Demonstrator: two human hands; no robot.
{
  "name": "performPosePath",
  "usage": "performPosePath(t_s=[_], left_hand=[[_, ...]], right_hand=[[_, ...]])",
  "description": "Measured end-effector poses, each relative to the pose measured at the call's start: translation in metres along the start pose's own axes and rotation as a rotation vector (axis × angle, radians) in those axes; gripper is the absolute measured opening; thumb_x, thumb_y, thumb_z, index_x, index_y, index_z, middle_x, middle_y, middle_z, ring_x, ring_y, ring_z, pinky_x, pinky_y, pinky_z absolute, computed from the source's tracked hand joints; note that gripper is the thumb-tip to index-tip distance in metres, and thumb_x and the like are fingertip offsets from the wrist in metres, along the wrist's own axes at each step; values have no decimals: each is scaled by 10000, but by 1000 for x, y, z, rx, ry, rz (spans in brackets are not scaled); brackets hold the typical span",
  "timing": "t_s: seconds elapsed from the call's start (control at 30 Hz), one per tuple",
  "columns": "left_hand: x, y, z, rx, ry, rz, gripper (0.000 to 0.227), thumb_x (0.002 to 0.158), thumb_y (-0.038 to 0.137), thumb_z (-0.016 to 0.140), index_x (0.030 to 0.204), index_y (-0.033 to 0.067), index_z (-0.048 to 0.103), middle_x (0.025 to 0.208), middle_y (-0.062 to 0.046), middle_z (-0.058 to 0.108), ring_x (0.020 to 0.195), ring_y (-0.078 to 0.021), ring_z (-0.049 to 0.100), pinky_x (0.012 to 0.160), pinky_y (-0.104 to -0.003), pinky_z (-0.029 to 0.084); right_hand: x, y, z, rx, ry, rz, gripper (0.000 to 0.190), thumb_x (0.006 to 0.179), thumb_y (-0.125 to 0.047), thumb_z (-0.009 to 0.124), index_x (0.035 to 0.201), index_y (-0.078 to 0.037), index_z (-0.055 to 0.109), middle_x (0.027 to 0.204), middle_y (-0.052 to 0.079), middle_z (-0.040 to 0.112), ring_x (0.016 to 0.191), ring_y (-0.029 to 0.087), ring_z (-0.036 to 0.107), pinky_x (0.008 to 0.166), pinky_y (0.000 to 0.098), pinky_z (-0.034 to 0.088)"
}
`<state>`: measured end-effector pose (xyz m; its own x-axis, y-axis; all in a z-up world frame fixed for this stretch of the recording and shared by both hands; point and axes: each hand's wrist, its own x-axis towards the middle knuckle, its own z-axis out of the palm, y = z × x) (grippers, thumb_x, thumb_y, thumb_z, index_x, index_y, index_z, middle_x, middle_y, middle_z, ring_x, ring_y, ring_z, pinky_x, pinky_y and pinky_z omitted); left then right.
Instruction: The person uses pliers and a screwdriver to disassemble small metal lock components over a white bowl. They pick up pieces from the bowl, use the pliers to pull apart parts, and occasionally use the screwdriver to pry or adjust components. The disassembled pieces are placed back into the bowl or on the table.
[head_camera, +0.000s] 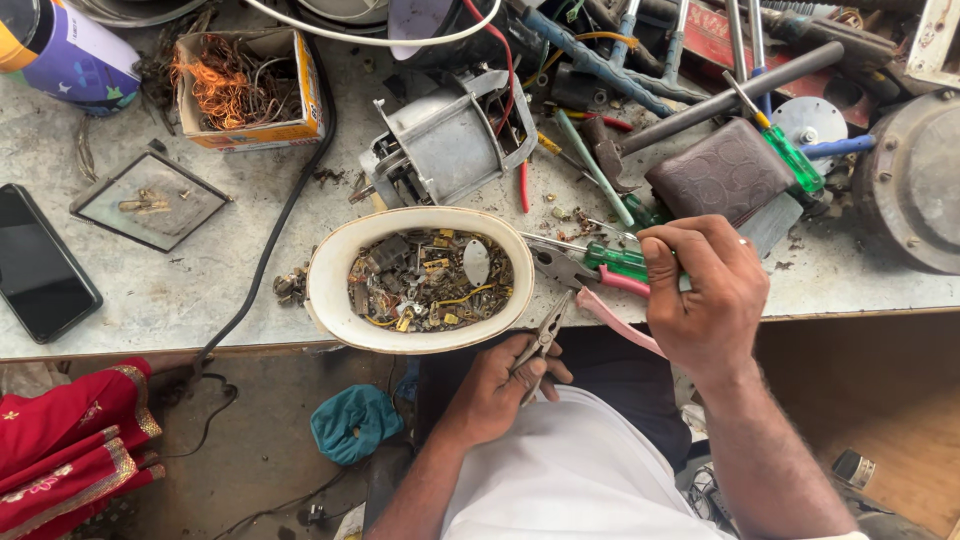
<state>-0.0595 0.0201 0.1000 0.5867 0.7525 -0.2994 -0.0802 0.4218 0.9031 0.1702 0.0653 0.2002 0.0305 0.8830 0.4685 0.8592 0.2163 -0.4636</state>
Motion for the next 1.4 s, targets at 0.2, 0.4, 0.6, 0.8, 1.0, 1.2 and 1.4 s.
performPosePath(t_s=[0.2, 0.4, 0.6, 0.8, 1.0, 1.2, 1.4], left_hand=[[2, -11, -5, 1, 37, 10, 396, 1067, 322, 529, 1135, -53, 638, 846, -89, 702, 729, -128, 676, 660, -282, 584], [3, -12, -7, 67, 83, 7, 272, 1065, 187, 539, 1082, -60, 650, 805, -75, 682, 683, -108, 645, 633, -270, 571], [2, -6, -12, 95, 74, -7, 234, 1053, 164, 557, 1120, -41, 651, 822, -56, 689, 686, -97, 646, 644, -269, 565], [2, -8, -25, 157, 20, -14, 243, 1069, 208, 556, 1155, 1, 649, 863, -35, 694, 727, -102, 662, 666, -277, 567], [3, -7, -34, 205, 10, 43, 248, 1067, 253, 563, 1098, 32, 672, 860, -40, 697, 741, -129, 673, 675, -313, 570], [0, -11, -43, 318, 5, 73, 159, 1045, 194, 590, 1011, 74, 690, 889, -41, 715, 800, -177, 693, 731, -356, 563], [0, -29, -47, 469, 3, 274, 96, 1007, 149, 611, 1035, 98, 688, 922, -34, 717, 870, -207, 709, 788, -371, 557]], right_hand=[[1, -15, -5, 101, -44, -8, 68, 1078, -64, 733, 1016, -39, 731, 982, 81, 698, 828, 210, 671, 742, 321, 499], [11, -42, -5, 133, -130, -82, 61, 1012, -64, 801, 1033, -57, 743, 973, 74, 706, 816, 191, 669, 726, 303, 505], [46, -64, 4, 147, -286, -225, 194, 909, -25, 796, 1089, -75, 744, 1054, 73, 711, 907, 213, 698, 745, 303, 546], [89, -80, 20, 17, -587, -506, 450, 683, -17, 769, 1124, -105, 762, 1036, 57, 719, 929, 229, 700, 729, 370, 565], [111, -105, 56, -31, -679, -827, 443, 705, -64, 703, 1145, -111, 722, 1083, 58, 717, 895, 209, 704, 749, 332, 591], [117, -119, 90, -415, -1104, -879, 178, 801, -67, 702, 977, -73, 681, 866, 59, 642, 665, 166, 662, 573, 306, 588], [106, -121, 106, -444, -1278, -858, 64, 925, -60, 672, 974, -21, 686, 908, 94, 664, 567, 136, 639, 447, 290, 546]])
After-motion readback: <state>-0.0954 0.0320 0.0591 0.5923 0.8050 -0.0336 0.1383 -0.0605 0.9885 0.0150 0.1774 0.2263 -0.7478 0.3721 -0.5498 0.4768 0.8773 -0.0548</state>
